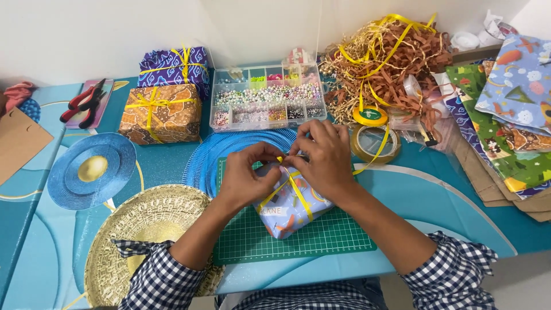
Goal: The person wraps a small gift box with patterned paper and ties a yellow ribbon around it. They measure and cut the ribbon, then tie a neat bow on top of the package.
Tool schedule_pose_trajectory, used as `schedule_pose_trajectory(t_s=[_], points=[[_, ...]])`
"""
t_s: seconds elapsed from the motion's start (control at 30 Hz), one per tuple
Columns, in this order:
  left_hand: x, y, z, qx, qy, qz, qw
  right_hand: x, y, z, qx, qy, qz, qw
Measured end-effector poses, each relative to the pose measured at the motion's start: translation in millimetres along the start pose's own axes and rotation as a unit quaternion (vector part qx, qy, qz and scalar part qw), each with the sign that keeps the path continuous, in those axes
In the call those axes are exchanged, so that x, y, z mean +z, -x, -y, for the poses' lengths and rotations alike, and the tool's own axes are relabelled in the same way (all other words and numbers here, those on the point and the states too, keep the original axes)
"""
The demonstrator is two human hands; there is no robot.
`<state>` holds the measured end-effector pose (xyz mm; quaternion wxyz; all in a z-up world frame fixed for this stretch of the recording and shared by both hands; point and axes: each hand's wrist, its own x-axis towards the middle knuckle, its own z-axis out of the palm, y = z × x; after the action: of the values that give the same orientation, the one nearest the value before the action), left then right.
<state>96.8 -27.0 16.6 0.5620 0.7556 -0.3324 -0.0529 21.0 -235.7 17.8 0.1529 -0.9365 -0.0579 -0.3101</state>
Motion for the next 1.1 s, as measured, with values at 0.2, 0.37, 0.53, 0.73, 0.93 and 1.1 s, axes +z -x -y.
schedule_pose_trajectory(t_s=[0.2,0.37,0.53,0.73,0.93,1.1], points=[[-1.4,2.2,-12.2,-0.009,0.007,0.004,1.0,0.2,1.0,0.6,-0.015,0.01,-0.03,0.999],[3.5,4.4,-11.4,-0.058,0.014,-0.012,0.998,-0.4,2.9,-0.9,-0.019,0.004,-0.015,1.0],[14.2,3.0,15.3,-0.074,-0.009,-0.003,0.997,-13.3,-0.4,-1.8,0.036,-0.087,0.075,0.993],[13.5,2.9,3.6,-0.084,0.011,0.005,0.996,-64.6,4.8,-30.7,0.127,-0.213,0.084,0.965],[8.4,5.4,-11.6,-0.07,0.004,0.012,0.997,-133.3,71.2,-34.7,0.306,-0.105,0.215,0.922],[6.3,4.8,-15.5,-0.077,0.006,0.019,0.997,-75.3,134.5,-69.3,0.347,-0.218,0.25,0.877]])
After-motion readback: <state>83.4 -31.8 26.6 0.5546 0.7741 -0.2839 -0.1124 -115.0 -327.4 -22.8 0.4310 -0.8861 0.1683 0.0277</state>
